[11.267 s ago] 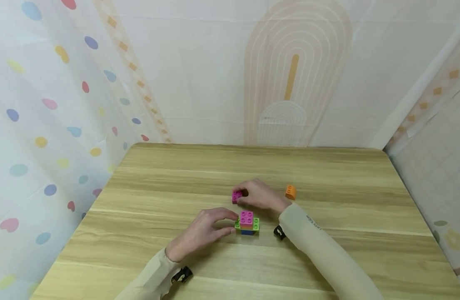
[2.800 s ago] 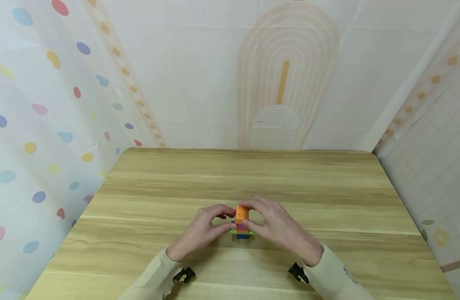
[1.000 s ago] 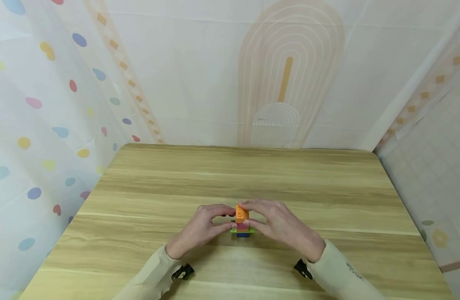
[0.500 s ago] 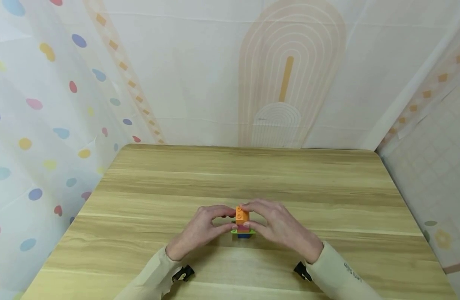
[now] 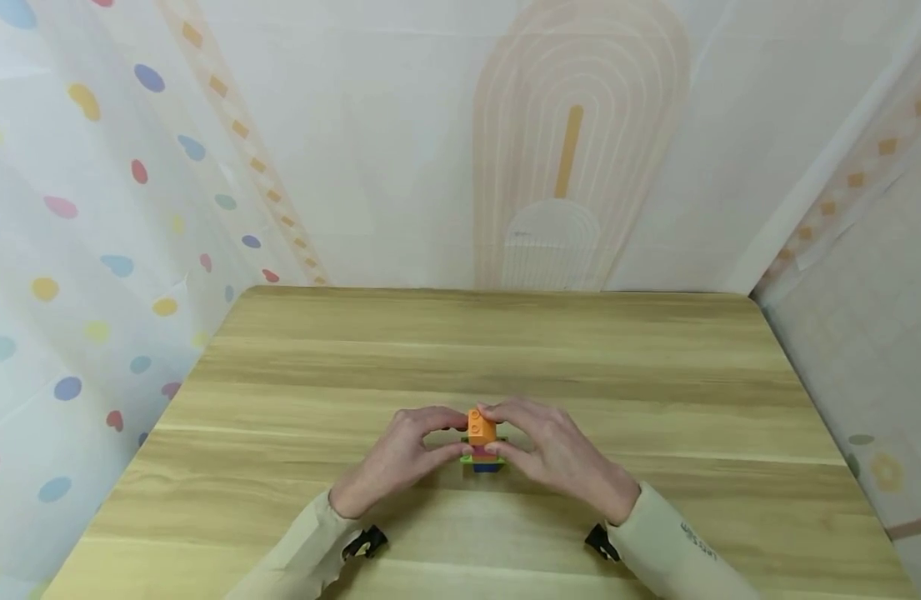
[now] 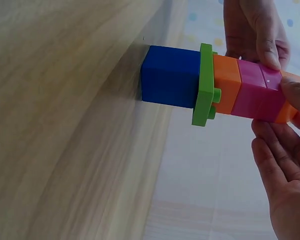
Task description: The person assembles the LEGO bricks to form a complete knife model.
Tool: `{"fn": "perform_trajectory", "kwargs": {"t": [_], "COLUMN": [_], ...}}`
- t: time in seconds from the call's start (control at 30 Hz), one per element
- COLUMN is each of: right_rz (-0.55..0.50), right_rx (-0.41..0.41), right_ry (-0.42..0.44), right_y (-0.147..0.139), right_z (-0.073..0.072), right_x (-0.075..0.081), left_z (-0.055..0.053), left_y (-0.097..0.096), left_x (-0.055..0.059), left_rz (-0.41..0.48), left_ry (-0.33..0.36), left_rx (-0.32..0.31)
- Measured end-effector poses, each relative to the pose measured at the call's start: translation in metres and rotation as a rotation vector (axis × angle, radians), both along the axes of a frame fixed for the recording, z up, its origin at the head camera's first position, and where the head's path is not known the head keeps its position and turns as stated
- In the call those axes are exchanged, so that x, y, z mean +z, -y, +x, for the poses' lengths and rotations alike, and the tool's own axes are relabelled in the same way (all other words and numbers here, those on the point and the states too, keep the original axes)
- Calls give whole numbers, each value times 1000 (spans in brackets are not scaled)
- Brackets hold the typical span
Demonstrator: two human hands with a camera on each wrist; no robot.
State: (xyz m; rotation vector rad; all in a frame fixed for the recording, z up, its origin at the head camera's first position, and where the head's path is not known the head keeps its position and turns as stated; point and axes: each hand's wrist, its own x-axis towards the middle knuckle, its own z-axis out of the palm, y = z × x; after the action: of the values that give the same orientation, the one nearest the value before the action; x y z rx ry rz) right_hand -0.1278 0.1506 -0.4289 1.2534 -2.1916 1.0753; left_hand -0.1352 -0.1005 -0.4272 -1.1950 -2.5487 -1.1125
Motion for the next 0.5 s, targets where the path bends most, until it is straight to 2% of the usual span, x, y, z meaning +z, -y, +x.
{"fn": "perform_trajectory", "kwargs": {"t": [0.23,0.5], "right_rz": [22,52], "right_rx": [-39,-135], "right_ry": [62,291], "right_y": [3,8], "right_z": [-2,-4], "right_x": [-1,9], "left_z": [-4,-9], "left_y": [2,4], "left_x": [1,2], "left_rz": [-21,-19], "left_ry": [39,83], "left_rx": [10,56]}}
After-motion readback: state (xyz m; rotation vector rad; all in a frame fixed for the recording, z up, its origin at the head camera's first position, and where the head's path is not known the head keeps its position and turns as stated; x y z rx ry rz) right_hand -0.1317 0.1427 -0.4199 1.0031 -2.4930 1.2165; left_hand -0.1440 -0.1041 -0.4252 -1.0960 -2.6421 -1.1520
